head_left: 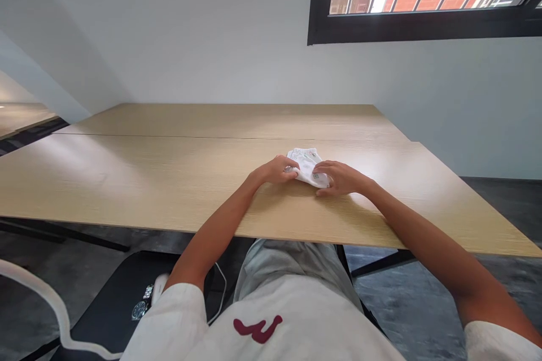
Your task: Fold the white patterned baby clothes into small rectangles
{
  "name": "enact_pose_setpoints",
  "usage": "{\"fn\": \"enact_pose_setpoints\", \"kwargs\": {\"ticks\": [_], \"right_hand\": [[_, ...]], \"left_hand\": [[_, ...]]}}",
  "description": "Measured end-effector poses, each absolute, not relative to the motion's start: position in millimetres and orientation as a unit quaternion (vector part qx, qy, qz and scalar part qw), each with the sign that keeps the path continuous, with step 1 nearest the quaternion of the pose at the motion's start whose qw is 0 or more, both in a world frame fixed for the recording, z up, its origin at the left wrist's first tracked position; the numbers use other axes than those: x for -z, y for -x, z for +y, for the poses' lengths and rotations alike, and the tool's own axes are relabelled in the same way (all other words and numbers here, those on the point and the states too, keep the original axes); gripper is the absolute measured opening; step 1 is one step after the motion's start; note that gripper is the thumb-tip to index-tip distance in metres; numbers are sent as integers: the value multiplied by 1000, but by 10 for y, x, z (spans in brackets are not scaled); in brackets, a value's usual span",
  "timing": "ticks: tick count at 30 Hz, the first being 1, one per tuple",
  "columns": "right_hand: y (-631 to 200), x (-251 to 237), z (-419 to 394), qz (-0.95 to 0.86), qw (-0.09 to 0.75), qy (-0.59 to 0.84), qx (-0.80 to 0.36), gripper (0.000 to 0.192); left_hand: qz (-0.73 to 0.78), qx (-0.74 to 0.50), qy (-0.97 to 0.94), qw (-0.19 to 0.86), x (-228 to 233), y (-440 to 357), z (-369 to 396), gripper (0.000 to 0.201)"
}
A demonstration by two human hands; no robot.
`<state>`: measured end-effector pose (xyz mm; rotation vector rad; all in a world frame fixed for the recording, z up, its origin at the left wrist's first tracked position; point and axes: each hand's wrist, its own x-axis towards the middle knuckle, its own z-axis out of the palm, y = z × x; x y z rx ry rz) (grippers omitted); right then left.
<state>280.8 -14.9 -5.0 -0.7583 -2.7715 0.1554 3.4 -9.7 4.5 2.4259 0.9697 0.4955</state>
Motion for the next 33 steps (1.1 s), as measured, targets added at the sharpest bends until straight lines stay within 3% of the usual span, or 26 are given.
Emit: {"fn": "enact_pose_setpoints", "kwargs": {"ticks": [2, 7, 14, 16, 19, 22, 29, 33], "right_hand": [[-2812, 43, -146, -953, 131, 265, -64, 56], [-2850, 77, -75, -938, 163, 282, -117, 25], [-2879, 160, 54, -844, 261, 361, -298, 44], [-2868, 181, 70, -818, 276, 365, -348, 46], [-2847, 221, 91, -786, 293, 378, -392, 46], [-2828, 248, 102, -763, 302, 376, -430, 45], [-2834, 197, 53, -741, 281, 417, -445, 36], [-2844, 198, 49, -742, 254, 444, -433, 50]], "left_hand": [[353, -219, -865, 281, -43, -8, -66, 30], [364, -281, -807, 371, 22, 14, 28, 43], [376, -314, -694, 528, 54, 21, 57, 45], [346, -286, -709, 544, 36, 40, 46, 45], [312, -280, -726, 545, 69, 62, 73, 65], [333, -318, -707, 536, 162, 58, 130, 58], [407, -341, -634, 563, 227, -43, 95, 43], [454, -348, -604, 555, 191, -112, 41, 49]]}}
